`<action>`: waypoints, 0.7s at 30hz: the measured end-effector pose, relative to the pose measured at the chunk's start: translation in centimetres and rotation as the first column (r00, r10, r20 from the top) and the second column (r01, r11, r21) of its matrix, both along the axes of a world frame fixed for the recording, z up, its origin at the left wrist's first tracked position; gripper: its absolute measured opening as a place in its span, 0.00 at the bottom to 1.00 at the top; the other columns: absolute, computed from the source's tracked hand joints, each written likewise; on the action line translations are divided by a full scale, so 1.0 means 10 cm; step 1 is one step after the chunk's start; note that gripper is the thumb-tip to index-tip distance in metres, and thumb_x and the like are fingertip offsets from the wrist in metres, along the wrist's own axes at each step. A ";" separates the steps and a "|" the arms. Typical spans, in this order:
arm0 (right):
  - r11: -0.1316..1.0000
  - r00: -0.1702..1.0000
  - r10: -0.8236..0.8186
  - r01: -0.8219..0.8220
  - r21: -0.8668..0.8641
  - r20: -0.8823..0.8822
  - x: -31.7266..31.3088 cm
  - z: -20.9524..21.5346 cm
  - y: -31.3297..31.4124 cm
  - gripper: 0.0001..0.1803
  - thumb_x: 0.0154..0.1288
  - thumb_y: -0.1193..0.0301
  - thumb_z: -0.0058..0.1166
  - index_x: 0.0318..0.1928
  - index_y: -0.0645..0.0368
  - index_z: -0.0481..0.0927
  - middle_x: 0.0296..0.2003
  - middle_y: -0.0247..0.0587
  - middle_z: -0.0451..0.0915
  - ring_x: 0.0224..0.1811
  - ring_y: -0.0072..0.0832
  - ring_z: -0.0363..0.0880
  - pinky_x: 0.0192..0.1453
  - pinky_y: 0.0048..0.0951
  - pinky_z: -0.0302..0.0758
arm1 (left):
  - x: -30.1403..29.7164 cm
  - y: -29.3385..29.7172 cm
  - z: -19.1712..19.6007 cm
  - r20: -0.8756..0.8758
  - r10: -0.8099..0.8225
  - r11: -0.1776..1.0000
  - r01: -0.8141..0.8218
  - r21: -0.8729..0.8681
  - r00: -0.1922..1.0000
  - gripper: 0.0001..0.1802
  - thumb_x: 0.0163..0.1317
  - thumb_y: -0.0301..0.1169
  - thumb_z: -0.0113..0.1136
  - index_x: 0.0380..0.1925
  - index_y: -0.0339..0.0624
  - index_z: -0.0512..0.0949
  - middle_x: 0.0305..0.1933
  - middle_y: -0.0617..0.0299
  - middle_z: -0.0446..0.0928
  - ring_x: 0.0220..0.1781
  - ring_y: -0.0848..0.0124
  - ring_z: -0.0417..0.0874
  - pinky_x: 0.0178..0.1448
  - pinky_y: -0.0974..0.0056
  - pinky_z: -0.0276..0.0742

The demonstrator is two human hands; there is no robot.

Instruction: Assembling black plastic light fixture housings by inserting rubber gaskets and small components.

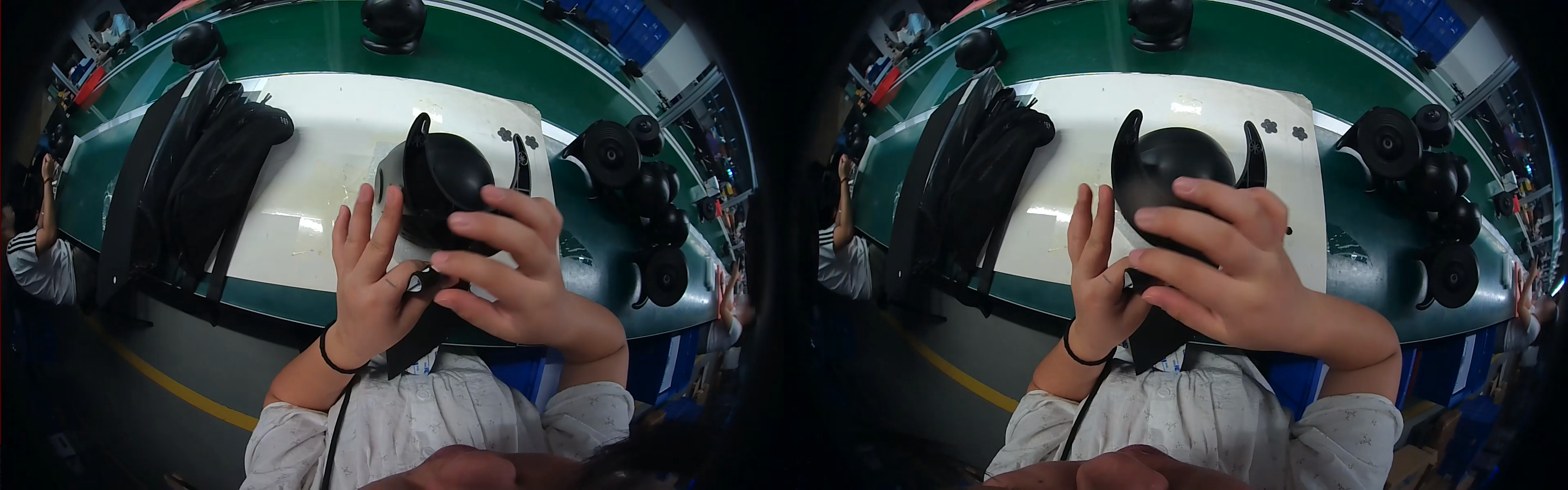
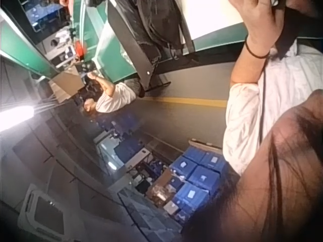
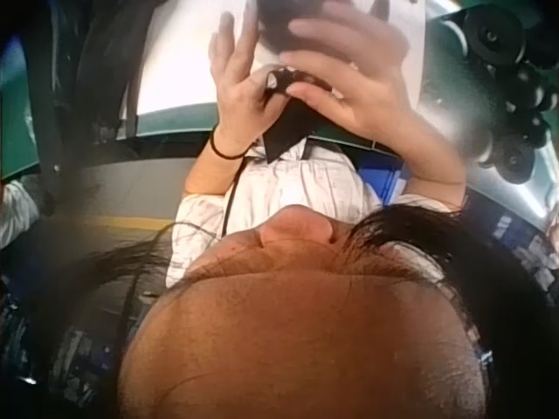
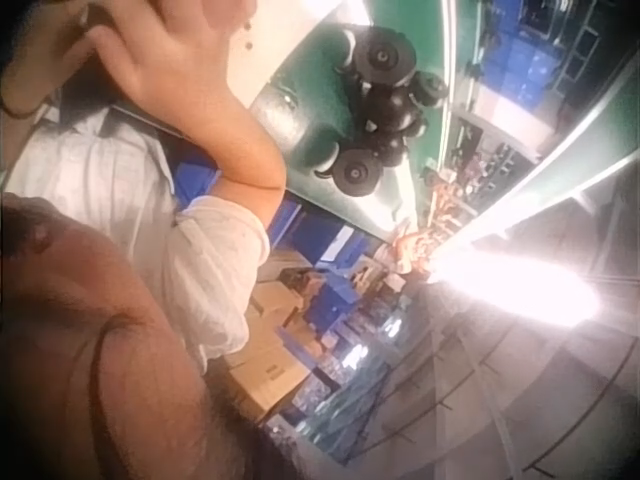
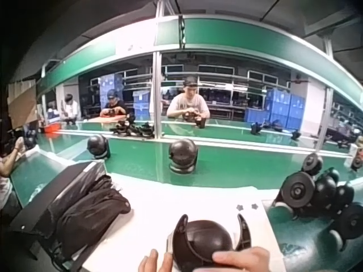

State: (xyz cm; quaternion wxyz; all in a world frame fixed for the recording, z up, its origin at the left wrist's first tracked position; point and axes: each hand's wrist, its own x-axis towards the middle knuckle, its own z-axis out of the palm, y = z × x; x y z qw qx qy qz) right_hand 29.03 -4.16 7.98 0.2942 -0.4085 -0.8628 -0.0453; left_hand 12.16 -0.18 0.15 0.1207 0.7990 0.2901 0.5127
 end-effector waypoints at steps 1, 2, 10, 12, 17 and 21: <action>1.000 1.000 0.012 -0.011 0.013 -0.005 -0.04 -0.02 0.01 0.12 0.44 0.66 0.63 0.33 0.51 0.81 0.49 0.37 0.72 0.56 0.39 0.62 0.52 0.35 0.59 | 0.00 -0.01 -0.02 0.015 0.005 1.000 -0.005 0.000 1.000 0.08 0.37 0.30 0.63 0.19 0.41 0.75 0.64 0.47 0.58 0.67 0.44 0.50 0.64 0.43 0.43; 0.999 0.998 0.047 -0.046 0.020 -0.050 -0.05 -0.07 0.03 0.12 0.43 0.67 0.62 0.33 0.51 0.80 0.49 0.35 0.72 0.55 0.37 0.64 0.51 0.35 0.57 | -0.01 -0.03 -0.01 0.012 0.003 1.000 -0.003 0.002 1.000 0.08 0.37 0.30 0.63 0.19 0.41 0.75 0.64 0.47 0.58 0.67 0.44 0.50 0.64 0.43 0.43; 0.968 0.938 0.186 -0.125 0.216 -0.292 -0.04 -0.21 0.00 0.15 0.40 0.72 0.62 0.34 0.51 0.78 0.39 0.28 0.78 0.48 0.30 0.70 0.47 0.33 0.56 | -0.09 -0.11 0.09 -0.072 0.081 0.997 -0.082 -0.002 0.994 0.10 0.40 0.34 0.63 0.12 0.42 0.74 0.59 0.58 0.67 0.67 0.49 0.52 0.67 0.51 0.34; 0.980 0.906 0.175 -0.124 0.153 -0.385 -0.08 -0.15 0.01 0.17 0.41 0.72 0.62 0.37 0.50 0.77 0.36 0.27 0.78 0.46 0.27 0.71 0.45 0.31 0.56 | -0.10 -0.13 0.11 -0.076 0.092 0.995 -0.094 -0.020 0.993 0.11 0.41 0.35 0.63 0.11 0.42 0.73 0.58 0.60 0.68 0.67 0.49 0.53 0.67 0.52 0.34; 0.978 0.978 0.153 -0.128 0.166 -0.144 -0.06 -0.15 -0.05 0.15 0.45 0.71 0.59 0.38 0.48 0.76 0.33 0.23 0.77 0.41 0.23 0.72 0.40 0.27 0.55 | -0.12 -0.16 0.18 -0.167 0.149 0.989 -0.143 0.046 0.975 0.14 0.42 0.36 0.64 0.09 0.42 0.72 0.59 0.60 0.68 0.67 0.50 0.54 0.67 0.53 0.34; 0.896 0.960 0.278 -0.244 0.372 -0.039 0.01 -0.20 -0.05 0.10 0.49 0.68 0.56 0.36 0.45 0.76 0.34 0.24 0.77 0.38 0.22 0.73 0.40 0.27 0.58 | -0.14 -0.13 0.18 -0.078 0.042 0.996 -0.048 -0.069 0.996 0.16 0.41 0.38 0.68 0.11 0.41 0.73 0.61 0.54 0.64 0.67 0.48 0.52 0.65 0.53 0.38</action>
